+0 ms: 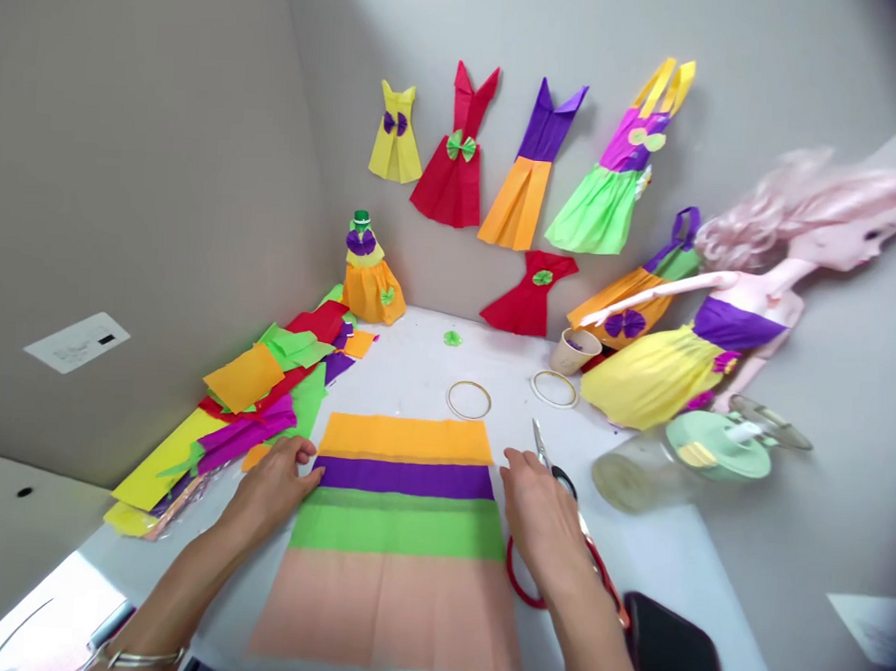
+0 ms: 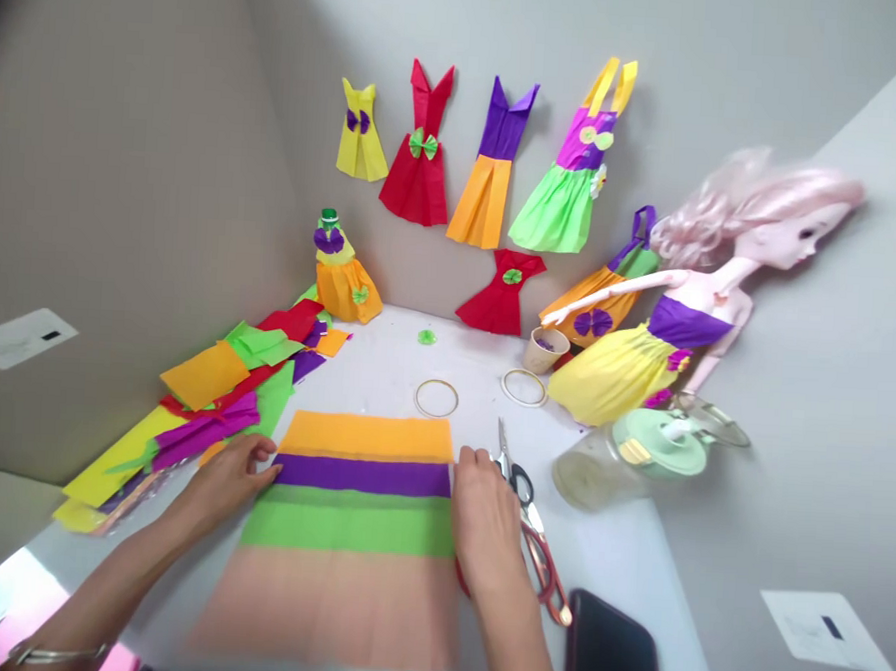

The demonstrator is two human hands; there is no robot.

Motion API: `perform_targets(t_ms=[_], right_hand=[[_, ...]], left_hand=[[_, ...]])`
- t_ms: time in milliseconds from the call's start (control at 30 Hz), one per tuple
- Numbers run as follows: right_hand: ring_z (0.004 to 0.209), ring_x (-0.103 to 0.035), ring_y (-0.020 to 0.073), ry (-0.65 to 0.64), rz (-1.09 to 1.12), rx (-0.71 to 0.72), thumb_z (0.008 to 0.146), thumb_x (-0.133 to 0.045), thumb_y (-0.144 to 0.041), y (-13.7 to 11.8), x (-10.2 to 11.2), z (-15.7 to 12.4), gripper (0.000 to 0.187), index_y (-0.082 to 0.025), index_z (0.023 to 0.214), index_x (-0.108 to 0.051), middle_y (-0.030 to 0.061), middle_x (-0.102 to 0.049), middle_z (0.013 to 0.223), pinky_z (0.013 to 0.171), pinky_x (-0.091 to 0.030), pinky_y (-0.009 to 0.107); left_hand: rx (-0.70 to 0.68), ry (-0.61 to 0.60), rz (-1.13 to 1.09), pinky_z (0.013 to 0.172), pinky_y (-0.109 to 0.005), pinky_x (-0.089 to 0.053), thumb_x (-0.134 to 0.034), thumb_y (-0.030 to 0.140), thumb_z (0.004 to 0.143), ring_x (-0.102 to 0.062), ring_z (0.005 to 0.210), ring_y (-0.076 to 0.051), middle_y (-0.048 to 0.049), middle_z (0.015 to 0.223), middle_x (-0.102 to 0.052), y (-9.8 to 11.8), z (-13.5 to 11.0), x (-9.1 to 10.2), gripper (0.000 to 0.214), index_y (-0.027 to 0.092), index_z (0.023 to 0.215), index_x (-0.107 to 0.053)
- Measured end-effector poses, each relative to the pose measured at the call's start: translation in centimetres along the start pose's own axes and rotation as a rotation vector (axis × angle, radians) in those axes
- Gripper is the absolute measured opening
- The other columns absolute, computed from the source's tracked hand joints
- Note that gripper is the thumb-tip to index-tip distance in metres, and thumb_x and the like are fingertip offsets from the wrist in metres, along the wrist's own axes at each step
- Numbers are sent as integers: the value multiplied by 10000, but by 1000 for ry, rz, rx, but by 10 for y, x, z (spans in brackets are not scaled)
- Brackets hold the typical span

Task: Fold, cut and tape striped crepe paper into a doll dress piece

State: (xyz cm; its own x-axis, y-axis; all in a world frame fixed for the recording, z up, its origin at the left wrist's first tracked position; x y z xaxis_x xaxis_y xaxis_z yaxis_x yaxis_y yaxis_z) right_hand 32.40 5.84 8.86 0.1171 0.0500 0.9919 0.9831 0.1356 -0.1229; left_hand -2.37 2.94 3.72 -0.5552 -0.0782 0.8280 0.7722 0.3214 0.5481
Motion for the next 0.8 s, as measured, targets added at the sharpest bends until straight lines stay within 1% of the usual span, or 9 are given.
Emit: perform_targets(t_ms=[100,200,267,367,467,567,667,733,800], right_hand=[[849,-654,223,-83,-6,-83,976,-386,-137,4,-11,16,211,-167,975,-595,91,-643,983,612,-303,305],[859,-647,208,-83,31,-128,991,-374,-160,11,-24,24,221,-176,983,-594,79,-633,1007,612,-291,305],[854,-641,201,-66,56,-138,1000,-393,-210,13,-29,27,202,-187,997,-593,68,-630,1012,610,-290,303],[835,-639,201,-51,71,-170,994,-446,-291,13,-34,29,176,-190,998,-590,62,-629,1014,600,-287,298],[824,-637,194,-43,103,-176,976,-479,-292,10,-35,31,146,-194,971,-586,55,-634,999,601,-289,290],[820,-633,185,-50,160,-176,969,-473,-269,9,-37,33,134,-210,942,-591,43,-644,994,602,-290,284],[840,-630,191,-50,225,-191,966,-459,-291,10,-40,34,147,-222,943,-587,40,-655,1000,611,-298,280],[861,-630,203,-49,280,-204,960,-457,-330,11,-41,35,161,-227,986,-578,39,-666,1005,623,-308,279],[858,-628,213,-70,334,-216,946,-465,-379,11,-45,36,193,-236,1018,-573,32,-678,975,627,-315,280]], left_hand=[[5,-9,-32,654,-314,-443,-561,421,684,-610,722,-222,-20,766,-618,-5,5,-5,248,211,813,-586],[-9,-30,-75,614,-296,-438,-555,392,692,-595,652,-202,7,664,-601,-8,8,-8,179,221,739,-576],[-22,-39,-101,602,-288,-439,-545,383,705,-592,636,-194,13,643,-600,-9,7,-9,165,223,726,-577],[-27,-22,-120,613,-294,-451,-530,381,718,-600,659,-195,0,718,-631,-9,7,-5,215,212,832,-600],[-34,-1,-121,630,-312,-459,-526,389,722,-597,671,-195,-31,857,-662,-6,11,6,332,192,978,-605],[-77,-16,-130,664,-319,-464,-533,395,726,-601,720,-199,-59,984,-670,5,26,15,395,182,1052,-606],[-115,-39,-137,687,-317,-454,-551,384,711,-594,766,-201,-73,1053,-655,15,50,16,434,177,1088,-601],[-121,-63,-134,664,-309,-434,-572,369,675,-571,729,-193,-60,991,-650,17,66,10,400,175,1023,-607],[-129,-119,-136,620,-292,-405,-592,353,642,-543,670,-181,-18,826,-626,18,77,1,281,186,869,-605]])
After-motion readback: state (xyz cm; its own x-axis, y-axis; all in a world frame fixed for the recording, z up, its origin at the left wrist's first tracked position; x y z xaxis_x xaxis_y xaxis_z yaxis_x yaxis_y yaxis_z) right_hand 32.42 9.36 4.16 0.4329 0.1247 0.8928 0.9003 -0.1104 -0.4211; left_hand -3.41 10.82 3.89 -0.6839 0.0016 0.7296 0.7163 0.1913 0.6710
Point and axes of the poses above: each hand's wrist, its own z-axis towards the middle knuckle, its own x-axis out of the back of the hand, y = z × x, the point moved 7 cm from there along z, towards the middle knuckle
